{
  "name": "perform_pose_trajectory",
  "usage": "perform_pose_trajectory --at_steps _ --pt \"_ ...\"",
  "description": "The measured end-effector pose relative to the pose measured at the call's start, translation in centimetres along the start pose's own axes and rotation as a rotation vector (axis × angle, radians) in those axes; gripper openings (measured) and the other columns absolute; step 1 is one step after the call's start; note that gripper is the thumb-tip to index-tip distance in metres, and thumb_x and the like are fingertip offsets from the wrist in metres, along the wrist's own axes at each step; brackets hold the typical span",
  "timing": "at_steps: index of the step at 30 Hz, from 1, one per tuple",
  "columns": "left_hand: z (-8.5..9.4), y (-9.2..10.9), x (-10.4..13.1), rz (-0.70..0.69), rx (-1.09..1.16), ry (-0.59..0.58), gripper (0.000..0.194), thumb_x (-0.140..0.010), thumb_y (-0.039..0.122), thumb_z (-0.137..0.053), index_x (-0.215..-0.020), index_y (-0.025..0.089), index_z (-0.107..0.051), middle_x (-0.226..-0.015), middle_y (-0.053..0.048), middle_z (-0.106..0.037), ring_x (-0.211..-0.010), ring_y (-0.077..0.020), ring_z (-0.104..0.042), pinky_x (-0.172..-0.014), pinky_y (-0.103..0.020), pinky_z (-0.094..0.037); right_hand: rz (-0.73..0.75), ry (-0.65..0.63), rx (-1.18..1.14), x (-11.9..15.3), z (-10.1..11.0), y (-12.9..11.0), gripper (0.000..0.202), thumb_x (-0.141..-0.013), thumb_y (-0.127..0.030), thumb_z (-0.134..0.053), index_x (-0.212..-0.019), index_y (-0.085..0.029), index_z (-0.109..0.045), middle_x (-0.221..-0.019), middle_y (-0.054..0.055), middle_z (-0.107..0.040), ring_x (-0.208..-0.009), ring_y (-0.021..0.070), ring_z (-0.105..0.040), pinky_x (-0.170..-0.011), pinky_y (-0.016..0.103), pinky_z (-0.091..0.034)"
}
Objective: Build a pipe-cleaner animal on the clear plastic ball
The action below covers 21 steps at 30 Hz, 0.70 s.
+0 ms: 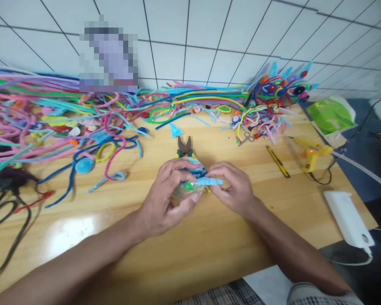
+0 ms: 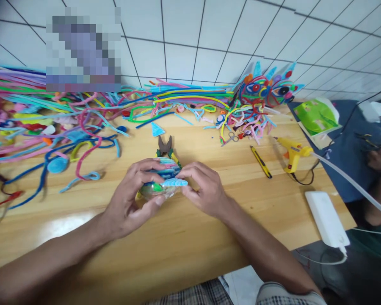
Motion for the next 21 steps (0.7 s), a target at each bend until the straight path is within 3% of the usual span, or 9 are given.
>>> perform_pose_trajectory --at_steps 4,10,16,21 --pt "0.3 -0.4 -0.3 0.035 0.057 -0.044 0.015 -0.109 0.026 -0.063 -0.123 0.028 -0.066 -0.134 -0.01 -0.074 -0.135 -0.0267 -0.066 -0.116 -0.051 -0.055 -0.03 0.025 -0.037 0.0 -0.5 0.3 0.019 -0.095 -0.01 -0.066 -0.104 -0.026 -0.07 -0.096 0.003 -0.08 -0.087 0.0191 -0.077 -0.079 0.034 -0.062" --pt "0.3 -1.0 -1.1 0.093 0.1 -0.002 0.015 -0.11 0.037 -0.065 -0.117 0.026 -0.072 -0.127 -0.01 -0.078 -0.128 -0.0252 -0.07 -0.114 -0.048 -0.056 -0.169 0.04 -0.112 -0.4 -1.0 1.0 0.003 -0.097 -0.021 -0.069 -0.095 -0.023 -0.071 -0.088 0.001 -0.076 -0.081 0.0176 -0.07 -0.076 0.031 -0.056" --pt "-0.1 -1.9 -2.1 0.156 0.133 0.041 0.021 -0.105 0.044 -0.068 -0.106 0.024 -0.074 -0.118 -0.01 -0.079 -0.116 -0.0255 -0.073 -0.11 -0.047 -0.055 -0.323 0.006 -0.25 -0.8 -1.1 1.4 0.012 -0.093 -0.032 -0.072 -0.1 -0.021 -0.072 -0.092 0.002 -0.077 -0.085 0.018 -0.072 -0.079 0.031 -0.057" --pt "-0.6 -2.3 -2.3 0.17 0.151 0.085 0.022 -0.102 0.044 -0.068 -0.1 0.023 -0.073 -0.114 -0.01 -0.079 -0.114 -0.0251 -0.072 -0.108 -0.045 -0.055 -0.305 0.0 -0.196 -1.2 -1.1 1.7 0.015 -0.096 -0.036 -0.069 -0.091 -0.022 -0.067 -0.088 0.001 -0.073 -0.083 0.0181 -0.069 -0.074 0.03 -0.053"
Point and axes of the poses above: each hand's wrist, its own x-axis away from the middle knuckle, its own z-axis out of the back of the hand, y = z × x, the point moved 1 cm from there along -x, towards the middle knuckle
